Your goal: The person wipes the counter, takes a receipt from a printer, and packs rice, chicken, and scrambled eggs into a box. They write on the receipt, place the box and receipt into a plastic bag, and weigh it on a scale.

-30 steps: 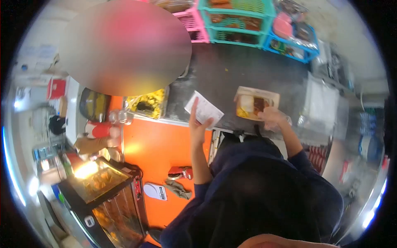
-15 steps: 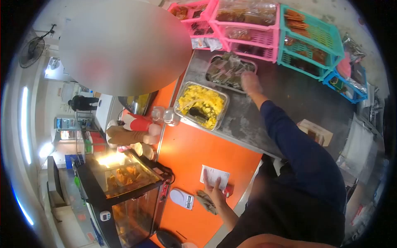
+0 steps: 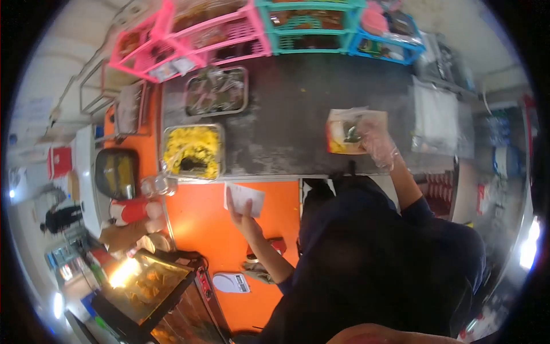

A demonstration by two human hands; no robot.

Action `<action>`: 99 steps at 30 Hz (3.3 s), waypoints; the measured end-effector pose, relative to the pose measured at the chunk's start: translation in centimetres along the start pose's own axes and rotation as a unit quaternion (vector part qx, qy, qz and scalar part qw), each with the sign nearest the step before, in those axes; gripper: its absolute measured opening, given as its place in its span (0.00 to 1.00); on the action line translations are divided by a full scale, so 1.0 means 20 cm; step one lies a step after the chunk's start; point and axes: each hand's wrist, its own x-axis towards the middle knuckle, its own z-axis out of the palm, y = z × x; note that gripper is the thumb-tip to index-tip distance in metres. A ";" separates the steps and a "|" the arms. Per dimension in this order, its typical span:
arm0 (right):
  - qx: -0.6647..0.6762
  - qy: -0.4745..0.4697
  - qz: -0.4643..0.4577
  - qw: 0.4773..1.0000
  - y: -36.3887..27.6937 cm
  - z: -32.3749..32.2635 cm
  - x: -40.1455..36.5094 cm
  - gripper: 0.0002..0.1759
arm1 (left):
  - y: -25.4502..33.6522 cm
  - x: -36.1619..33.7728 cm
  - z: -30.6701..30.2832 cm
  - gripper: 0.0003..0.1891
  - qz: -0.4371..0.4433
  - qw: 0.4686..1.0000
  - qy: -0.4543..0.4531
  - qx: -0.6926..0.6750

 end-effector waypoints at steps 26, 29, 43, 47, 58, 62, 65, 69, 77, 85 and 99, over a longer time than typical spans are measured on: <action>-0.029 0.086 -0.215 0.972 -0.41 -0.04 -0.18 0.35 | -0.29 -0.19 2.00 0.36 0.227 0.934 -0.142 0.237; -0.348 0.002 -0.355 0.867 -0.15 0.03 -0.31 0.29 | -0.18 -0.14 1.95 0.34 0.243 0.935 -0.063 0.250; -0.669 0.140 -0.280 0.674 -0.72 0.15 1.75 0.27 | -0.14 -0.22 1.15 0.30 0.179 0.953 0.101 0.221; -0.720 0.150 -0.364 0.571 -0.62 0.18 1.41 0.26 | -0.24 -0.25 1.01 0.28 0.142 0.960 0.117 0.212; -0.429 0.220 0.029 0.876 0.02 -0.88 0.11 0.16 | -0.86 -0.04 0.94 0.18 0.009 0.902 -0.198 0.383; -0.119 -0.030 0.165 0.979 0.25 -0.77 -0.05 0.24 | -0.99 0.01 1.12 0.21 0.103 0.866 -0.218 0.438; -0.078 -0.135 0.021 0.988 0.50 -0.90 0.08 0.23 | -0.81 -0.04 1.38 0.17 -0.014 0.900 -0.180 0.397; -0.091 -0.095 -0.017 0.991 0.42 -1.17 0.37 0.19 | -1.19 0.12 1.58 0.16 0.031 0.971 -0.175 0.160; -0.180 -0.047 -0.060 0.981 0.17 -1.32 0.78 0.21 | -0.33 -0.23 0.98 0.15 0.244 0.935 0.174 0.189; -0.183 0.256 0.027 0.949 0.42 -0.99 0.73 0.15 | -0.32 -1.28 -1.05 0.15 0.058 0.542 0.796 0.264; -0.767 -0.014 -0.206 0.607 1.09 -0.38 0.00 0.18 | -1.06 -2.54 -3.13 0.22 -0.581 0.353 0.308 0.665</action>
